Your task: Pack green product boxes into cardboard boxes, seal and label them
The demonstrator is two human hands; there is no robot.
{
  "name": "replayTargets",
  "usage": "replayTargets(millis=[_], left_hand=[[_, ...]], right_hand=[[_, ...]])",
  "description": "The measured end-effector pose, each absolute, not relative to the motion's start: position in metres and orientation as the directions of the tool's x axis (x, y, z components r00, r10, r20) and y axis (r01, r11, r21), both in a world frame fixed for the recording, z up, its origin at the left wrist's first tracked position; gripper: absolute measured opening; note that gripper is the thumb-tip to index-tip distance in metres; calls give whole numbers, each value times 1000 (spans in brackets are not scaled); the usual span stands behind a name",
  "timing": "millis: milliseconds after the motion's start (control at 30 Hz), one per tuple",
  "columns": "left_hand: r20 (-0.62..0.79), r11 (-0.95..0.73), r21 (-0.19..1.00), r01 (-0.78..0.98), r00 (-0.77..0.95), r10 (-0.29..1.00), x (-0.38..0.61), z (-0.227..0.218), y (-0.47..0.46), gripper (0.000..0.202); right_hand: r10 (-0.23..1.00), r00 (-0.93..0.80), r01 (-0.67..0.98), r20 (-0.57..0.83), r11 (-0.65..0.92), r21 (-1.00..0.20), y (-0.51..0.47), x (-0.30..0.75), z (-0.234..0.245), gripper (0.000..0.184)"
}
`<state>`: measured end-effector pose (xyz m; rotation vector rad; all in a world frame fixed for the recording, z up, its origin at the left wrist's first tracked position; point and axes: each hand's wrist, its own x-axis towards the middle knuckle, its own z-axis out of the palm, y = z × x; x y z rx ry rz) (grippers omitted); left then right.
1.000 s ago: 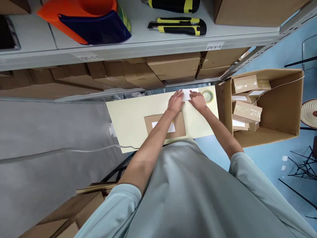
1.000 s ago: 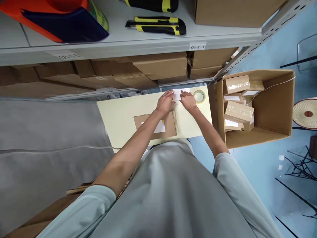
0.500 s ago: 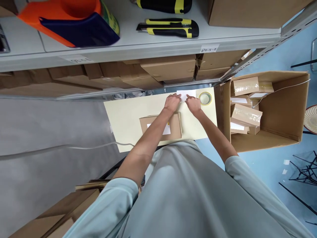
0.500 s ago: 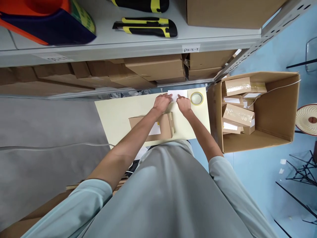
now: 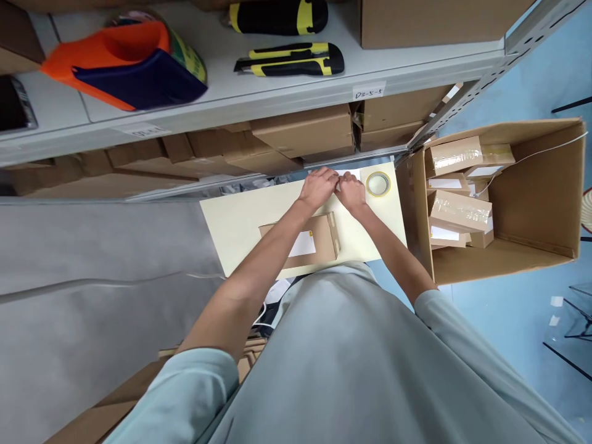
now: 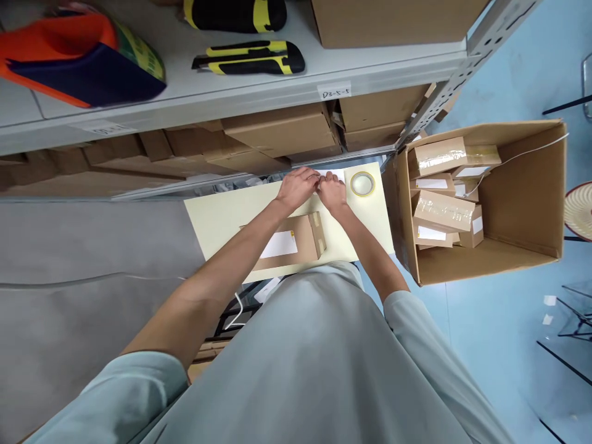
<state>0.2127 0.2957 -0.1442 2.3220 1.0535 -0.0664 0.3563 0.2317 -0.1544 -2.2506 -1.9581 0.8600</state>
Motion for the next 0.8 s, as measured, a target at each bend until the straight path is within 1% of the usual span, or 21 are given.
replayTargets(millis=[67, 133, 167, 233, 333, 400, 467, 567, 667, 733, 800], left_hand=[[-189, -504, 538, 676, 679, 709, 215, -135, 295, 51], [-141, -482, 573, 662, 660, 738, 218, -131, 293, 69], [-141, -475, 583, 659, 658, 740, 220, -132, 292, 77], [-180, -477, 590, 652, 682, 709, 228, -140, 288, 89], [-290, -478, 588, 653, 721, 629, 246, -161, 281, 93], [-365, -458, 574, 679, 713, 599, 259, -173, 277, 90], [-435, -435, 544, 718, 684, 586, 270, -179, 273, 87], [-525, -458, 446, 769, 639, 562, 279, -177, 268, 81], [-565, -541, 330, 774, 621, 543, 284, -169, 266, 80], [-573, -575, 290, 765, 620, 536, 286, -165, 265, 83], [-581, -589, 275, 760, 620, 527, 288, -164, 266, 85]], right_hand=[[941, 142, 864, -307, -270, -426, 231, 368, -155, 38], [934, 262, 797, -245, -352, -490, 227, 388, -157, 46], [918, 328, 755, -223, -396, -522, 225, 400, -158, 51], [867, 449, 662, -214, -484, -572, 219, 426, -159, 60], [785, 559, 553, -268, -594, -584, 209, 455, -158, 66], [742, 603, 506, -293, -639, -579, 202, 465, -157, 61], [711, 636, 462, -299, -661, -591, 195, 469, -156, 52], [662, 673, 402, -329, -701, -590, 186, 468, -155, 38], [621, 689, 375, -374, -747, -549, 179, 464, -154, 31], [610, 685, 364, -398, -760, -539, 175, 462, -152, 30], [602, 681, 349, -418, -768, -537, 171, 459, -151, 28]])
